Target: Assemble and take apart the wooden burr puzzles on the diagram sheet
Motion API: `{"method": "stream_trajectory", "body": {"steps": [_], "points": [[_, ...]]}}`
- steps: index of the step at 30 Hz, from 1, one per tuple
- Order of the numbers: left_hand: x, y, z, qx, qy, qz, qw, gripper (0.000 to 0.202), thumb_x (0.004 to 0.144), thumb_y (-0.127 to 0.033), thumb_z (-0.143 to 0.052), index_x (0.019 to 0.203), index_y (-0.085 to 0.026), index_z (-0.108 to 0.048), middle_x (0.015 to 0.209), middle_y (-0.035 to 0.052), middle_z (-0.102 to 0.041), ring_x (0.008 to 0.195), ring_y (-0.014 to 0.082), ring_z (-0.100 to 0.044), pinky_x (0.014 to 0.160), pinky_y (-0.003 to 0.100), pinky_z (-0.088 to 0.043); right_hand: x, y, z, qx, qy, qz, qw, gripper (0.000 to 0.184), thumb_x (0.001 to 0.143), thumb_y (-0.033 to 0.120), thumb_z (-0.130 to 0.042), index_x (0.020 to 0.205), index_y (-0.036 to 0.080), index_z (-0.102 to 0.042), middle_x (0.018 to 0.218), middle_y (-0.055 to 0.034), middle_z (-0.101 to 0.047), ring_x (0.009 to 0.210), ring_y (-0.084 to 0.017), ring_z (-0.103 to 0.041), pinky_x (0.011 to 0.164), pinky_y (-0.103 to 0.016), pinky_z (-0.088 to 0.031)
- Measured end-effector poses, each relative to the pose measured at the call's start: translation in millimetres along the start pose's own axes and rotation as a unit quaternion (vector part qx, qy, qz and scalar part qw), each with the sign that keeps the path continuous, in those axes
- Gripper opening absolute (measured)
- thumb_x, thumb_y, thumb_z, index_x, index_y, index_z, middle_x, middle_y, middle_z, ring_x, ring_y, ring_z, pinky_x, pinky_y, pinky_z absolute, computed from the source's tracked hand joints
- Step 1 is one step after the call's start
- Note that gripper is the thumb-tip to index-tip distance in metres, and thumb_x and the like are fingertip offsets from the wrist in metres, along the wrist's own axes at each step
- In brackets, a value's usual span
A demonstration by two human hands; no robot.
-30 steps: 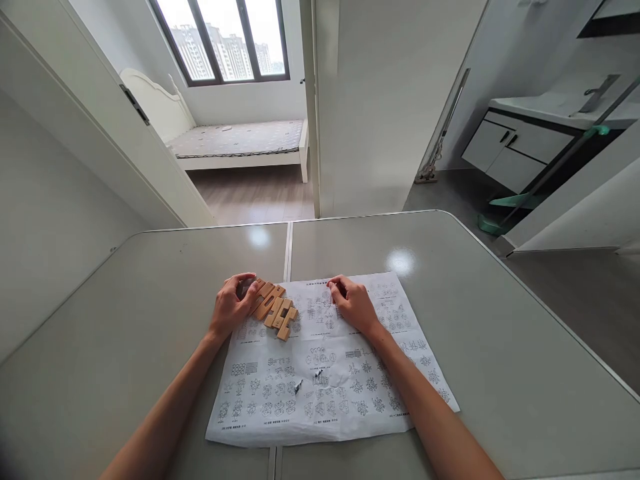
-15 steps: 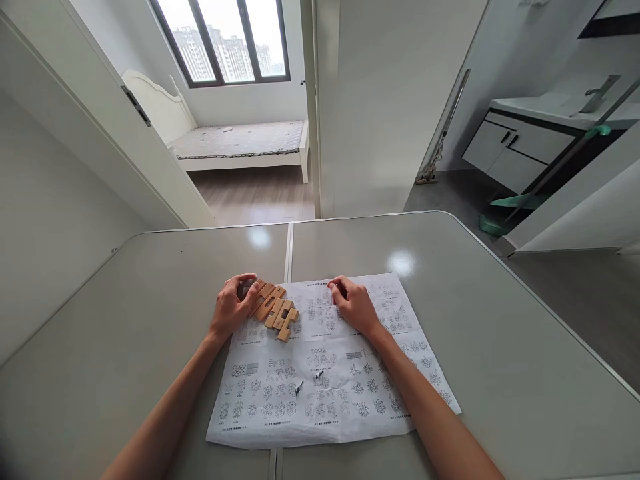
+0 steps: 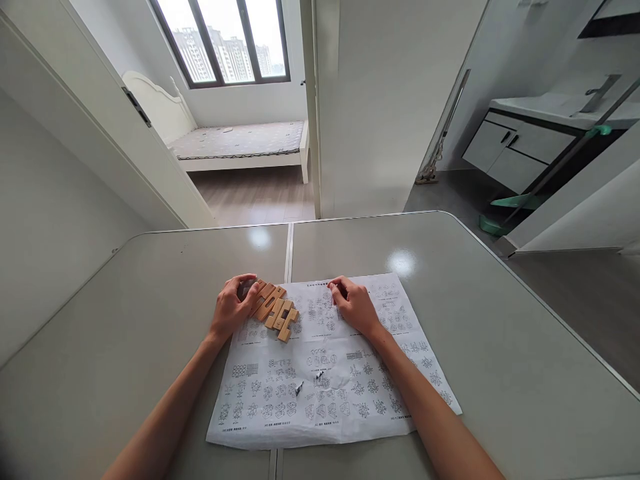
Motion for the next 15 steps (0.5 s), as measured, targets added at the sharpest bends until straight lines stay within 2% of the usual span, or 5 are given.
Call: {"method": "stream_trajectory", "body": {"steps": [15], "points": [[-0.2,1.0,1.3,0.007,-0.002,0.006,1.000,0.036,0.096,-0.048,-0.058,0.117,-0.022,-0.071,0.118,0.0100,-0.074,0.112,0.0290,-0.068,0.100,0.042,-0.054,0.2,0.1,-1.1,0.005,0.003,-0.004,1.000,0.030,0.102,0.046,-0.050,0.094,0.023,-0.068,0.063,0.0021,-0.063,0.052,-0.017,-0.053,0.055,-0.029,-0.040]]}}
Point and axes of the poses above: each hand's wrist, its own x-axis towards the middle knuckle, its own z-axis out of the back of the hand, y = z × x, the point moved 8 cm from there along x, towards the middle knuckle
